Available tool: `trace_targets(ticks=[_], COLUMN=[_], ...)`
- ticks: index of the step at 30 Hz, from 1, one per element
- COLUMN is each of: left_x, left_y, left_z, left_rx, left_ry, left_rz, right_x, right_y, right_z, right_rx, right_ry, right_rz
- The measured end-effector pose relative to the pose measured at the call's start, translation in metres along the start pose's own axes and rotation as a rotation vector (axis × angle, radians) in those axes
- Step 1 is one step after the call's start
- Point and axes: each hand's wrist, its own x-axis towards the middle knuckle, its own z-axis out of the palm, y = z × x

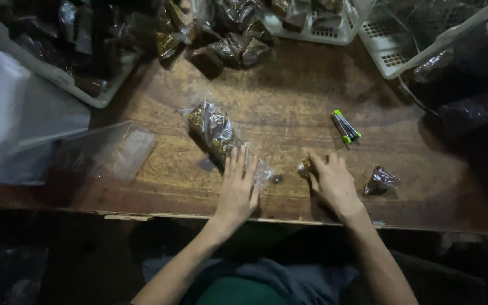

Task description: Packaging small food items into plastic bags and sealing them with a lighter

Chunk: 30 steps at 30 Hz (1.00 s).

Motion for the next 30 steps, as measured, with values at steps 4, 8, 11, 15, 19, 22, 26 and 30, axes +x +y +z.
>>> trace_targets(ticks=[4, 8, 11, 15, 19, 22, 26, 30], left_x=[-0.004, -0.006, 0.000, -0.002, 0.007, 0.010, 0.008, 0.009], left_y=[0.001, -0.005, -0.008, -0.004, -0.003, -0.020, -0.032, -0.028], left_z=[-0.001, 0.012, 0.010, 0.006, -0.005, -0.008, -0.006, -0.001], left_rx=[-0.046, 0.036, 0.029, -0.024, -0.032, -0.194, -0.172, 0.105], left_ry=[0.042, 0.046, 0.058, 0.106, 0.030, -0.167, -0.243, -0.162], left_rz=[0.012, 0.045, 0.041, 0.021, 0.104, 0.138, 0.116, 0.110], right_x=[-0.015, -0.013, -0.021, -0.016, -0.006, 0.008, 0.028, 0.033], right_y=[-0.014, -0.009, -0.046, -0.069, -0.094, -0.114, -0.132, -0.129], right_z=[0.012, 0.000, -0.051, -0.018, 0.006, 0.038, 0.046, 0.022], right_rx=[-0.238, -0.139, 0.417, 0.878, 1.109, 1.510, 1.369, 0.886], right_ry=[0.264, 0.057, -0.051, -0.210, 0.070, 0.102, 0.132, 0.108], right_rz=[-0.128, -0.148, -0.265, -0.112, -0.060, 0.153, 0.271, 0.260])
